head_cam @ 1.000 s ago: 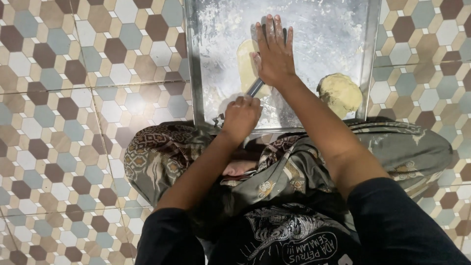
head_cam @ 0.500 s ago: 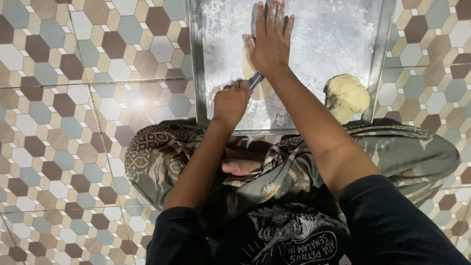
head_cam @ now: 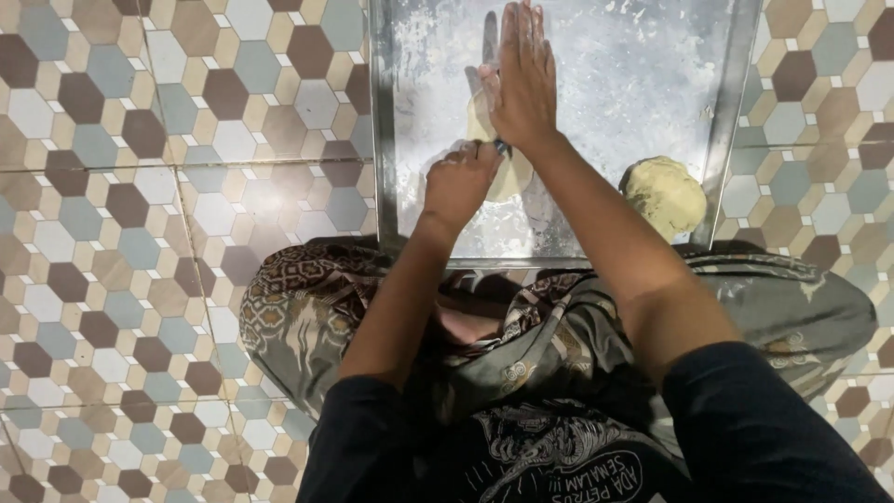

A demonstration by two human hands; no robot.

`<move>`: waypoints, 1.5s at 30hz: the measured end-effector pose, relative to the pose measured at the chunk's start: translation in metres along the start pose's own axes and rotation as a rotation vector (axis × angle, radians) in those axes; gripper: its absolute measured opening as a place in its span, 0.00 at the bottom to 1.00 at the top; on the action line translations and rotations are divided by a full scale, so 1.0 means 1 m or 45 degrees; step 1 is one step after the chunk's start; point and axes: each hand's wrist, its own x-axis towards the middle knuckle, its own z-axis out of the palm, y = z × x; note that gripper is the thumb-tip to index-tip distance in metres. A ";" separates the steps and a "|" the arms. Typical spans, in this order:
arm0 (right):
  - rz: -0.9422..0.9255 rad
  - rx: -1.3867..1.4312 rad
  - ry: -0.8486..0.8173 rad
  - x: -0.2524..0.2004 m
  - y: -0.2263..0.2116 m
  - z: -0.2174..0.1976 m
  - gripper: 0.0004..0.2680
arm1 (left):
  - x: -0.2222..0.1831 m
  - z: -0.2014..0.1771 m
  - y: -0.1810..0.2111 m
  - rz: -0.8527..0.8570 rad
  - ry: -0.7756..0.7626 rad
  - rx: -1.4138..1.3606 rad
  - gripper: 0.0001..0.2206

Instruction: Cutting star-shaped cookies from dough on a floured tray while sitting on the floor.

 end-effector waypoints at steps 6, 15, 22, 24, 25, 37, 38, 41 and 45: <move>-0.175 -0.086 -0.093 0.014 -0.006 -0.045 0.25 | 0.008 0.003 -0.010 0.081 0.082 0.099 0.10; 0.096 -0.316 -0.121 0.032 -0.010 -0.015 0.24 | 0.001 -0.017 -0.007 0.046 0.306 0.249 0.08; 0.168 -0.339 0.059 0.032 -0.005 -0.004 0.22 | -0.004 -0.030 -0.010 0.195 0.379 0.138 0.07; 0.110 -0.166 0.059 0.028 -0.001 -0.007 0.23 | -0.002 -0.032 -0.008 0.169 0.421 0.117 0.05; 0.109 -0.168 0.065 0.026 0.003 -0.016 0.23 | -0.001 -0.029 -0.009 0.172 0.427 0.118 0.05; -0.107 -0.243 -0.221 0.032 -0.010 -0.030 0.24 | -0.004 -0.003 0.001 -0.005 0.016 0.134 0.24; -0.047 -0.266 -0.206 0.034 -0.013 -0.027 0.24 | -0.001 0.000 0.003 -0.048 -0.150 0.043 0.28; 0.067 -0.263 -0.131 0.041 -0.013 -0.014 0.23 | 0.007 0.009 -0.003 -0.094 -0.296 0.013 0.36; 0.150 -0.293 0.007 0.049 -0.011 0.001 0.22 | 0.021 0.013 -0.006 -0.166 -0.252 0.000 0.39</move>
